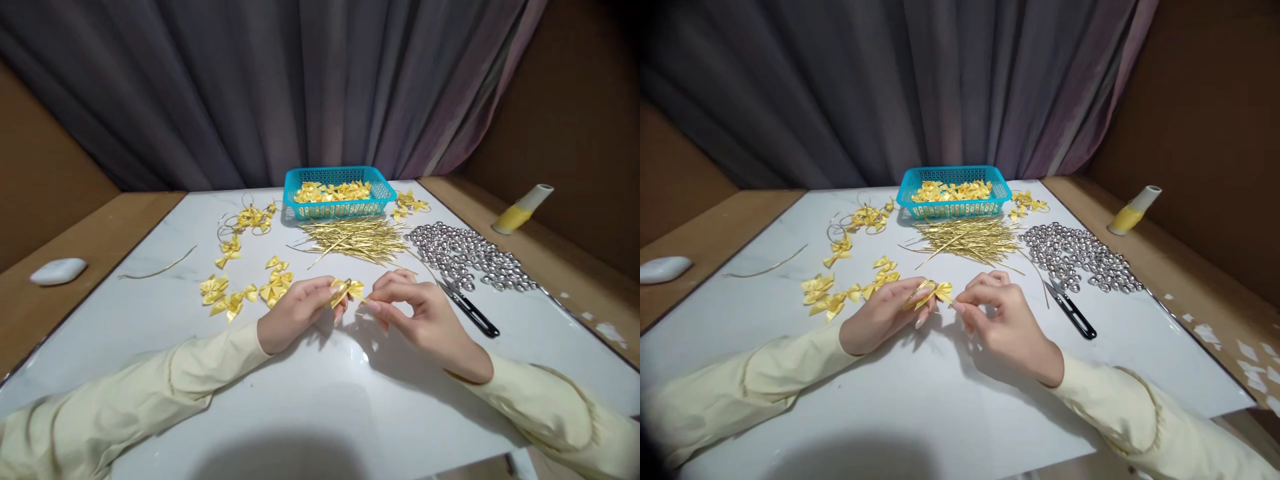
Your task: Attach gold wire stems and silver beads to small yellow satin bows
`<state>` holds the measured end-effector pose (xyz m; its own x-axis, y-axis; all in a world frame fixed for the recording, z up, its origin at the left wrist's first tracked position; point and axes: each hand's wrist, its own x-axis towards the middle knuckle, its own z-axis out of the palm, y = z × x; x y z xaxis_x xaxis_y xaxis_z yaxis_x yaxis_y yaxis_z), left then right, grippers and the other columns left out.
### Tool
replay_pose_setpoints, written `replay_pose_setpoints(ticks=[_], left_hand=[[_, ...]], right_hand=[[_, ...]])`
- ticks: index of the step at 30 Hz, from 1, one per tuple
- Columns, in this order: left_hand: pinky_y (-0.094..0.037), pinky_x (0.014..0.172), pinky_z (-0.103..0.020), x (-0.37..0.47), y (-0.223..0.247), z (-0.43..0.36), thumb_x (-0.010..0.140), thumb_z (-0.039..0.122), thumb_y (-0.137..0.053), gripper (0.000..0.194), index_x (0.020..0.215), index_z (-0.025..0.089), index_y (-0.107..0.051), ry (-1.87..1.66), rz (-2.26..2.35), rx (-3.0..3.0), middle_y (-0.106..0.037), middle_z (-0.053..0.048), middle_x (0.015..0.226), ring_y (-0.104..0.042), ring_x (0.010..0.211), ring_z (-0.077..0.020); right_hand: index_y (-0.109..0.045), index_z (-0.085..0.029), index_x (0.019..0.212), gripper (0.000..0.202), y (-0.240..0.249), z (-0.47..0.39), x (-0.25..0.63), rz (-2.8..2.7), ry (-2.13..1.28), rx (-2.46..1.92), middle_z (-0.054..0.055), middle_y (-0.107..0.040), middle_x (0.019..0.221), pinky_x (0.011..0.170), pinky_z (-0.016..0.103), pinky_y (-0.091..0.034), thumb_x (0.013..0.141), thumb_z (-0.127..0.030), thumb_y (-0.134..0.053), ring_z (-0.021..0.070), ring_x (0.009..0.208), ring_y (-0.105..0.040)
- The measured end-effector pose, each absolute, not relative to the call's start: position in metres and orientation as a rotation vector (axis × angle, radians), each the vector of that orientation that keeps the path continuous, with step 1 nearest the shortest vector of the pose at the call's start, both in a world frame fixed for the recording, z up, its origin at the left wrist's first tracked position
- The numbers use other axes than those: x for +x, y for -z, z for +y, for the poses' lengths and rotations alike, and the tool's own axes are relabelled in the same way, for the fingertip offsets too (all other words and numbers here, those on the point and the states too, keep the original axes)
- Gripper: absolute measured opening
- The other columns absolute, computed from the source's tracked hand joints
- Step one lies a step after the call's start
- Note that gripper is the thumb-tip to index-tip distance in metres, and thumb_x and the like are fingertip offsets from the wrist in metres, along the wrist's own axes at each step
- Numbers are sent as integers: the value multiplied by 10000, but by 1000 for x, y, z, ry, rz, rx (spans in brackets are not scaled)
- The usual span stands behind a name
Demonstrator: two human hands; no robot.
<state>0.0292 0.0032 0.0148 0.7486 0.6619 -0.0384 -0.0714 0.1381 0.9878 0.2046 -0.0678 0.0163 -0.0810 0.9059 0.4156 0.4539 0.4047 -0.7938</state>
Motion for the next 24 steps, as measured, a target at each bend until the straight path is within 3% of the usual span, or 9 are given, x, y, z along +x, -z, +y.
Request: replay_pose_setpoints(ticks=[16, 24], left_hand=[[-328, 591, -234, 28, -11, 6, 813, 369, -553, 301, 640, 123, -565, -482, 472, 1178, -504, 8, 545, -424, 541, -103], [-320, 581, -222, 28, -13, 5, 842, 270, -511, 259, 638, 120, -565, -510, 513, 1221, -487, 10, 553, -407, 540, -93]], right_hand=[[-606, -176, 629, 171, -13, -67, 207, -1777, -530, -1138, -20, -544, 509, 732, 354, -332, 782, -123, -551, 147, 635, -519], [-604, -177, 563, 214, -15, -67, 207, -1721, -616, -1125, -8, -559, 510, 742, 368, -345, 771, -141, -570, 152, 614, -523]])
